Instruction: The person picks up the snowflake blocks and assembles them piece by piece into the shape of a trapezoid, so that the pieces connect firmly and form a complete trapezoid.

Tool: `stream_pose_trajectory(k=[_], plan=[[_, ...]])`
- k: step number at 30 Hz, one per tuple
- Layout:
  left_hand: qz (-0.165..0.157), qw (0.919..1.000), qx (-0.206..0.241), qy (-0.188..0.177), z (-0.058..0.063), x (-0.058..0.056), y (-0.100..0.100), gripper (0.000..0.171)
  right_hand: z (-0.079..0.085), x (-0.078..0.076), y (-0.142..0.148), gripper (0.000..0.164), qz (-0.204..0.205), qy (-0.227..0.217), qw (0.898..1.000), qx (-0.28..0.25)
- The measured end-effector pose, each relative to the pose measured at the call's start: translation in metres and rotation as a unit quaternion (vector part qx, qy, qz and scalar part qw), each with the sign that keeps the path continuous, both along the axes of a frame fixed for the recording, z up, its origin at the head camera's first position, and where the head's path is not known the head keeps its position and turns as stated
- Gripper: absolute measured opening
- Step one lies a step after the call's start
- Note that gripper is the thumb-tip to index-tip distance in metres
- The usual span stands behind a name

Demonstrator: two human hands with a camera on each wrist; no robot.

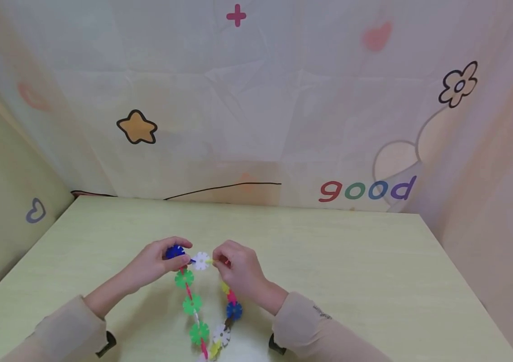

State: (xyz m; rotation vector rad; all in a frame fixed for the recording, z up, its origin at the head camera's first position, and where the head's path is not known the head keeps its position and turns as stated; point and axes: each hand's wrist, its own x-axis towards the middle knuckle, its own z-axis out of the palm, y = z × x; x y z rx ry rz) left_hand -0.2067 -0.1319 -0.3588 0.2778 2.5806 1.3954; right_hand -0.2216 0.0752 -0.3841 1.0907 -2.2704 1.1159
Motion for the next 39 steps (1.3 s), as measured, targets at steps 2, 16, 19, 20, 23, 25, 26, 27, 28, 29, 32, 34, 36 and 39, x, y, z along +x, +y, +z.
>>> stream_pose_trajectory(k=[2, 16, 19, 20, 23, 25, 26, 27, 28, 29, 32, 34, 36, 39], plan=[[-0.033, 0.9994, -0.005, -0.008, 0.002, 0.0, -0.003, 0.039, 0.002, -0.001, 0.002, 0.014, 0.013, -0.012, 1.0, 0.008], [-0.152, 0.987, 0.024, -0.045, 0.003, 0.002, 0.013, 0.035, 0.006, -0.001, 0.01, 0.005, 0.095, -0.041, 0.994, 0.024], [-0.159, 0.9864, 0.022, -0.038, 0.0, 0.003, 0.016, 0.031, 0.007, 0.0, 0.011, 0.005, 0.104, -0.038, 0.993, 0.031], [-0.159, 0.9863, 0.022, -0.036, -0.001, 0.003, 0.017, 0.031, 0.007, 0.0, 0.012, 0.005, 0.105, -0.042, 0.993, 0.034], [-0.159, 0.9865, 0.021, -0.034, -0.003, 0.003, 0.017, 0.032, 0.008, -0.001, 0.014, 0.008, 0.099, -0.071, 0.991, 0.051], [-0.157, 0.9869, 0.019, -0.033, -0.004, 0.003, 0.017, 0.034, 0.008, -0.005, 0.017, 0.012, 0.086, -0.123, 0.987, 0.065], [-0.156, 0.9871, 0.017, -0.033, -0.004, 0.003, 0.017, 0.035, 0.007, -0.007, 0.018, 0.014, 0.077, -0.156, 0.982, 0.072], [-0.155, 0.9873, 0.016, -0.032, -0.004, 0.003, 0.017, 0.036, 0.006, -0.01, 0.019, 0.016, 0.065, -0.191, 0.976, 0.079], [-0.153, 0.9876, 0.014, -0.031, -0.005, 0.004, 0.016, 0.037, 0.004, -0.013, 0.02, 0.019, 0.053, -0.227, 0.969, 0.085], [-0.152, 0.9878, 0.014, -0.031, -0.005, 0.004, 0.016, 0.038, 0.002, -0.017, 0.021, 0.021, 0.04, -0.263, 0.96, 0.088], [-0.149, 0.988, 0.019, -0.034, -0.005, 0.004, 0.017, 0.038, -0.006, -0.026, 0.022, 0.026, 0.007, -0.352, 0.932, 0.091], [-0.149, 0.9879, 0.024, -0.035, -0.006, 0.005, 0.017, 0.036, -0.011, -0.03, 0.022, 0.029, -0.001, -0.398, 0.913, 0.086], [-0.15, 0.9876, 0.028, -0.035, -0.006, 0.006, 0.018, 0.034, -0.016, -0.033, 0.022, 0.031, -0.001, -0.435, 0.897, 0.082], [-0.151, 0.9874, 0.031, -0.034, -0.007, 0.005, 0.019, 0.029, -0.02, -0.035, 0.021, 0.032, 0.003, -0.477, 0.876, 0.074]])
